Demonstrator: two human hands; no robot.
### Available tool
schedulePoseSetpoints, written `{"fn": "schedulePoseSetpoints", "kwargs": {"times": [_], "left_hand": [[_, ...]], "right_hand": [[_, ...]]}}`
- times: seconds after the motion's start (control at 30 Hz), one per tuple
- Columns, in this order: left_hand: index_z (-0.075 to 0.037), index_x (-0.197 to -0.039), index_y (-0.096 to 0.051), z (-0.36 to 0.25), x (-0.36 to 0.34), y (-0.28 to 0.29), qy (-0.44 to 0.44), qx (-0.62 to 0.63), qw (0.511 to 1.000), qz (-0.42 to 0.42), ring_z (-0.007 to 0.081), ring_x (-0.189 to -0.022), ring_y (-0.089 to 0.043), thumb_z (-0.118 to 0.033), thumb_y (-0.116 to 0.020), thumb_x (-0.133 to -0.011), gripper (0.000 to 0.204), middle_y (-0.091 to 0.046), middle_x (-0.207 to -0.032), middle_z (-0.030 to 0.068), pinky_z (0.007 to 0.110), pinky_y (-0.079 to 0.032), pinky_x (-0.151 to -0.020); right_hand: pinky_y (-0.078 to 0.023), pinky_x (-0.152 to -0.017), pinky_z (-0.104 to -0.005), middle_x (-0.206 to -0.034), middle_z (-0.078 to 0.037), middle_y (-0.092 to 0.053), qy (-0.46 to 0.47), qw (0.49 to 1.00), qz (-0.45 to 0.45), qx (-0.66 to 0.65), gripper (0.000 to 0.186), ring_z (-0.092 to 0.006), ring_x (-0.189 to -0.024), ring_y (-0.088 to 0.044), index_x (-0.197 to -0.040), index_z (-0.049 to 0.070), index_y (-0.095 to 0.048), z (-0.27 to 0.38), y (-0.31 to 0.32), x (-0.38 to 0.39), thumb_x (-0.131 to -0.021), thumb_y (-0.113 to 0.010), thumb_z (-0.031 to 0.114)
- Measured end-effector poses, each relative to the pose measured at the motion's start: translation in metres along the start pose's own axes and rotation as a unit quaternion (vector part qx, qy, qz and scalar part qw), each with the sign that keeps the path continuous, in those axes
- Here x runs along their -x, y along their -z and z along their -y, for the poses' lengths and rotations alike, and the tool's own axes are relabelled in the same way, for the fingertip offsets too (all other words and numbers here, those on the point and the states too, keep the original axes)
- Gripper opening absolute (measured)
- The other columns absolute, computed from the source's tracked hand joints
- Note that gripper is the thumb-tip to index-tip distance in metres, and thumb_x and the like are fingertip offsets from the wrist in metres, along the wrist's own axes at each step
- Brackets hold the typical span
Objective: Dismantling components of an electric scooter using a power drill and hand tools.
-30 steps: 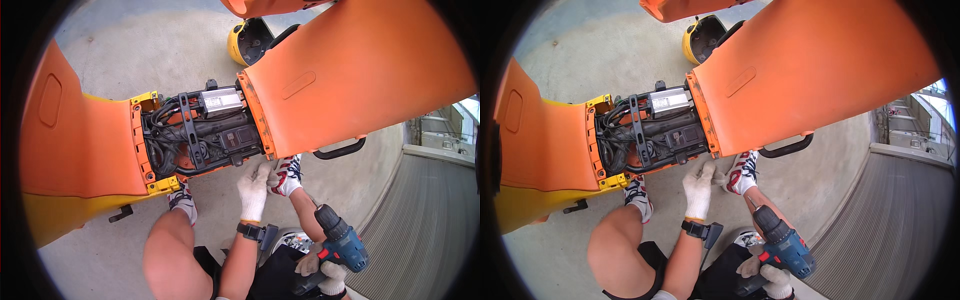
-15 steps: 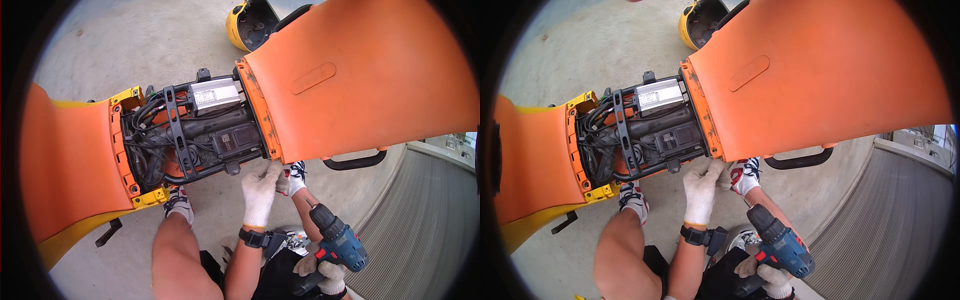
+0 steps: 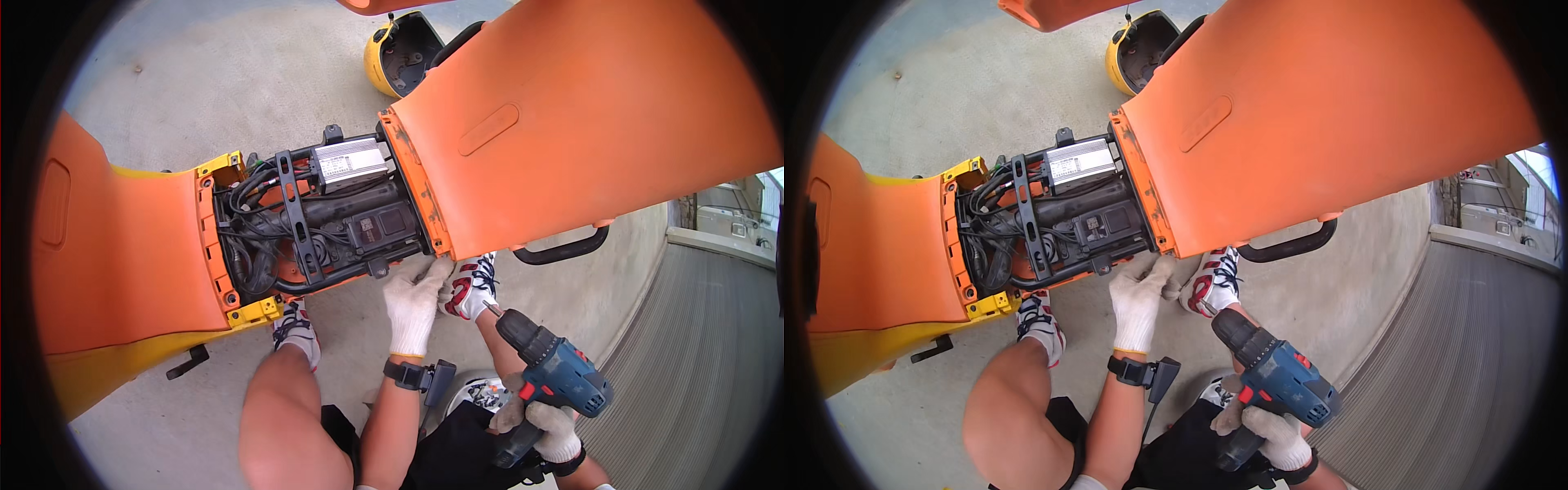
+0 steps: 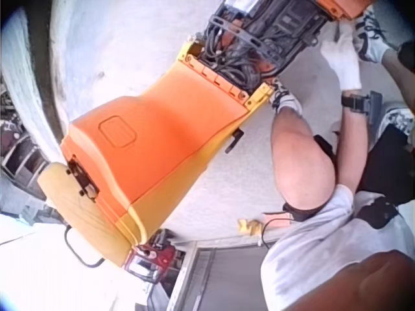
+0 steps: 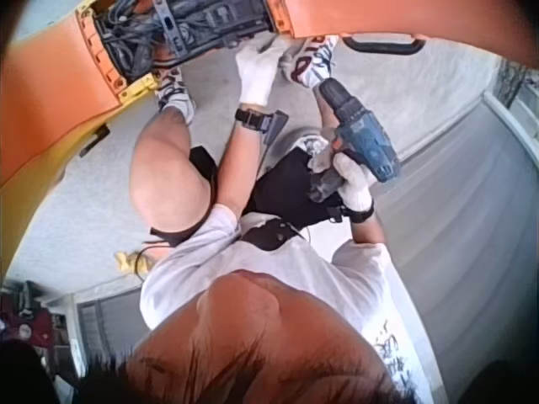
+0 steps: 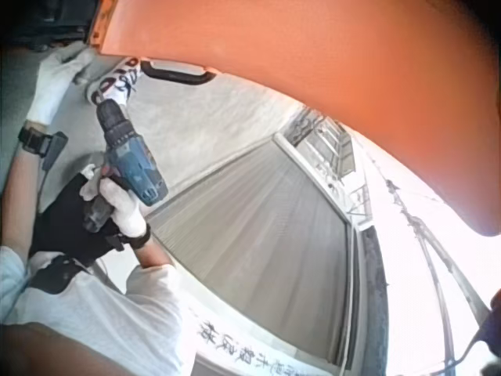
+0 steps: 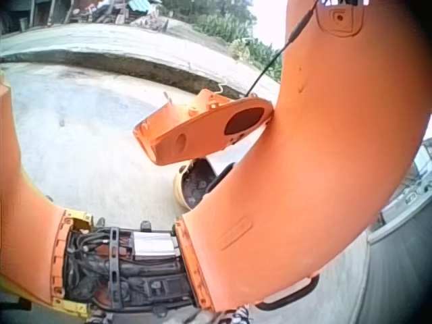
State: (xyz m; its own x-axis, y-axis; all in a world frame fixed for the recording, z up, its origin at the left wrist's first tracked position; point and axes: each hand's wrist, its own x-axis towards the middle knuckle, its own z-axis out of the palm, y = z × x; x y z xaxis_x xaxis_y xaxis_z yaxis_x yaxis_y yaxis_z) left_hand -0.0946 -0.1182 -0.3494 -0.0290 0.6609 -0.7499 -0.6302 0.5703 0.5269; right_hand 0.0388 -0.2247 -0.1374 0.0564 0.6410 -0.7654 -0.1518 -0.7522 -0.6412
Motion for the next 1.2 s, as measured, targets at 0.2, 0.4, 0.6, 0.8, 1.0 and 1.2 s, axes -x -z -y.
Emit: {"fn": "schedulePoseSetpoints", "kwargs": {"times": [0.2,0.4,0.6,0.8,1.0,1.2], "left_hand": [[0.007,-0.103,-0.071,0.006,0.004,0.016,0.027,0.042,0.998,0.048,0.0168,-0.065,-0.068,-0.021,-0.073,-0.093,0.030,-0.071,-0.080,0.0090,0.029,-0.056,-0.061],[0.006,-0.128,-0.063,-0.053,0.064,0.022,0.007,-0.168,0.962,0.216,0.0164,-0.078,-0.070,-0.013,-0.066,-0.094,0.039,-0.072,-0.099,0.0118,0.028,-0.058,-0.070],[0.007,-0.137,-0.055,-0.133,0.175,-0.022,-0.134,-0.251,0.897,0.338,0.0143,-0.087,-0.069,0.005,-0.063,-0.090,0.048,-0.072,-0.106,0.0135,0.028,-0.058,-0.079],[0.004,-0.109,-0.074,-0.154,0.230,-0.008,-0.177,-0.361,0.864,0.303,0.0138,-0.093,-0.069,0.011,-0.062,-0.082,0.031,-0.073,-0.100,0.0094,0.028,-0.056,-0.084],[0.005,-0.112,-0.073,-0.146,0.232,0.011,-0.176,-0.328,0.856,0.359,0.0148,-0.089,-0.068,0.009,-0.061,-0.083,0.032,-0.071,-0.101,0.0083,0.028,-0.055,-0.082],[0.005,-0.116,-0.072,-0.147,0.228,0.015,-0.127,-0.275,0.872,0.386,0.0148,-0.089,-0.068,0.002,-0.063,-0.086,0.031,-0.070,-0.103,0.0087,0.029,-0.056,-0.081]], "right_hand": [[-0.059,-0.079,-0.0491,-0.079,-0.016,-0.066,0.034,0.999,-0.020,-0.005,0.051,-0.0304,-0.074,-0.068,-0.124,-0.009,-0.055,-0.005,0.011,0.025,-0.080,-0.062,0.015],[-0.059,-0.073,-0.0498,-0.075,-0.017,-0.066,0.092,0.993,0.034,-0.060,0.056,-0.0314,-0.068,-0.068,-0.121,-0.007,-0.057,-0.013,0.031,0.055,-0.082,-0.072,0.029],[-0.060,-0.077,-0.0479,-0.083,-0.017,-0.068,0.109,0.980,0.141,-0.086,0.039,-0.0327,-0.082,-0.071,-0.121,-0.003,-0.058,0.002,0.063,0.100,-0.084,-0.067,0.009],[-0.057,-0.084,-0.0368,-0.102,-0.011,-0.067,0.247,0.953,0.174,0.035,0.052,-0.0210,-0.089,-0.072,-0.134,-0.001,-0.052,0.003,0.064,0.134,-0.086,-0.070,0.008],[-0.054,-0.086,-0.0346,-0.103,-0.007,-0.067,0.304,0.933,0.167,0.093,0.047,-0.0169,-0.095,-0.069,-0.129,0.001,-0.055,-0.032,0.043,0.133,-0.087,-0.072,0.014],[-0.052,-0.087,-0.0351,-0.105,-0.010,-0.066,0.330,0.925,0.102,0.159,0.050,-0.0185,-0.096,-0.067,-0.127,0.001,-0.056,-0.042,0.033,0.132,-0.088,-0.071,0.029]]}}
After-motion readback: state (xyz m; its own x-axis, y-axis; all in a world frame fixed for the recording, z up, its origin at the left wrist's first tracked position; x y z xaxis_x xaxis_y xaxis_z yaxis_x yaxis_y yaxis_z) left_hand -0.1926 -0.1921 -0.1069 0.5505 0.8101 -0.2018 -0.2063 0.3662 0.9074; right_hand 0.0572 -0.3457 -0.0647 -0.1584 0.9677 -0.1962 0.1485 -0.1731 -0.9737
